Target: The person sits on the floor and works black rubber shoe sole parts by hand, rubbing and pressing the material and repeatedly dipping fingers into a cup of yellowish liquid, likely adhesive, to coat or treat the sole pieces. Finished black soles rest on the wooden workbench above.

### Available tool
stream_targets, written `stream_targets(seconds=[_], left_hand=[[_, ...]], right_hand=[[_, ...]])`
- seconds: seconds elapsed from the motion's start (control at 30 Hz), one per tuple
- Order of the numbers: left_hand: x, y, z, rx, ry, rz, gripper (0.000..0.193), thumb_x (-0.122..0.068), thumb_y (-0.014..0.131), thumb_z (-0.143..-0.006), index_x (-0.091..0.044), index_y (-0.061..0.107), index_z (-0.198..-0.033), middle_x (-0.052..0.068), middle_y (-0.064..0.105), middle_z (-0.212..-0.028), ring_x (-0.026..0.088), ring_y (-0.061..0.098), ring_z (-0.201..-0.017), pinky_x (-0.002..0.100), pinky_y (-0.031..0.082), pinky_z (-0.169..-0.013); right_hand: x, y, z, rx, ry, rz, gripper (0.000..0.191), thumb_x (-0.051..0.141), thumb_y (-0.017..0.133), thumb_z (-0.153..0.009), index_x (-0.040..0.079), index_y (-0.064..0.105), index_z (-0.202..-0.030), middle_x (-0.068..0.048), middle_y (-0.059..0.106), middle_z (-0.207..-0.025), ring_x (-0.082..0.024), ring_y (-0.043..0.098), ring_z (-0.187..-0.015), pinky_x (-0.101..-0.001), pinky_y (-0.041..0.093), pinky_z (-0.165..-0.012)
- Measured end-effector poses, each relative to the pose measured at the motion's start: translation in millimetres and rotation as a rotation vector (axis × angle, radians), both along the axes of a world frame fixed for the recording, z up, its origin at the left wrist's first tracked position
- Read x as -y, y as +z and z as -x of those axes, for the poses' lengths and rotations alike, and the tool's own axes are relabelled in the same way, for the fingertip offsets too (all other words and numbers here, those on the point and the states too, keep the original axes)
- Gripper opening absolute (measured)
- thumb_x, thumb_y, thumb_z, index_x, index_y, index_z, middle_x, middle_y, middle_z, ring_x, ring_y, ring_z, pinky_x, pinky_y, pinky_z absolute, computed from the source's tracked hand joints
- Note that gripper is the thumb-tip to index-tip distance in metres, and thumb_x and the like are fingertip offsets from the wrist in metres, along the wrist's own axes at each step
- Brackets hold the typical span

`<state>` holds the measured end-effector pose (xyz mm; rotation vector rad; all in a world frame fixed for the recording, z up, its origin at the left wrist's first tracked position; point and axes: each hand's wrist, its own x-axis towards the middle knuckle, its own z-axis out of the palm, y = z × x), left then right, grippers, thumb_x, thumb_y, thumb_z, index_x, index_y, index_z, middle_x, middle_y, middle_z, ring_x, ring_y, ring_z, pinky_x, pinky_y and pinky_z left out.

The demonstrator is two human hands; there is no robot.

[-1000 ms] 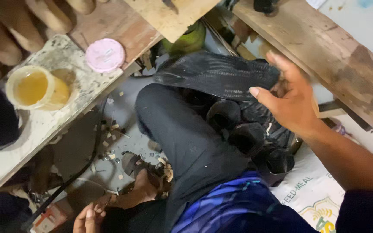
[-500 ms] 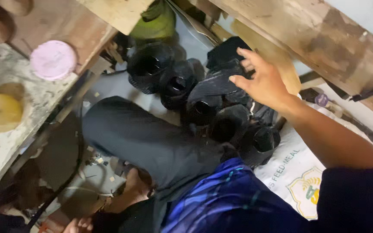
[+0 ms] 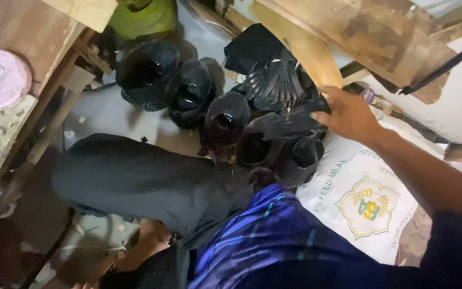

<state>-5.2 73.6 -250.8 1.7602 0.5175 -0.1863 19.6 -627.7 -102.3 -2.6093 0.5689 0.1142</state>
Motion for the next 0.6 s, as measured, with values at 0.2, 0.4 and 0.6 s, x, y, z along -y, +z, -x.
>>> stream_targets(seconds=[0.2, 0.4, 0.6], left_hand=[[2.9, -4.3, -1.4, 0.015, -0.037, -0.01, 0.04, -0.03, 0.058, -0.106, 0.005, 0.063, -0.125, 0.02, 0.071, -0.106, 0.025, 0.069, -0.098, 0.039, 0.055, -0.088], [-1.0, -15.9, 3.3, 0.045, -0.077, -0.018, 0.041, -0.03, 0.059, -0.106, 0.007, 0.064, -0.123, 0.02, 0.072, -0.103, 0.024, 0.069, -0.096, 0.038, 0.055, -0.089], [2.1, -11.4, -0.3, 0.094, -0.126, -0.03, 0.042, -0.029, 0.06, -0.106, 0.009, 0.065, -0.122, 0.02, 0.073, -0.1, 0.023, 0.07, -0.095, 0.037, 0.055, -0.089]], right_hand=[[6.2, -37.5, 93.4, -0.034, -0.454, -0.034, 0.095, 0.028, 0.08, -0.082, 0.011, 0.033, -0.163, -0.017, 0.072, -0.107, -0.03, 0.069, -0.099, -0.0368, 0.052, -0.088], [-68.2, -97.2, 119.6, -0.282, -0.715, -0.095, 0.122, 0.033, 0.088, -0.071, 0.009, 0.011, -0.163, -0.026, 0.069, -0.123, -0.037, 0.068, -0.108, -0.0422, 0.053, -0.094], [-122.4, -103.2, 93.8, -0.4, -0.766, -0.202, 0.133, 0.034, 0.094, -0.061, 0.019, 0.008, -0.162, -0.021, 0.071, -0.112, -0.033, 0.07, -0.083, -0.0421, 0.058, -0.072]])
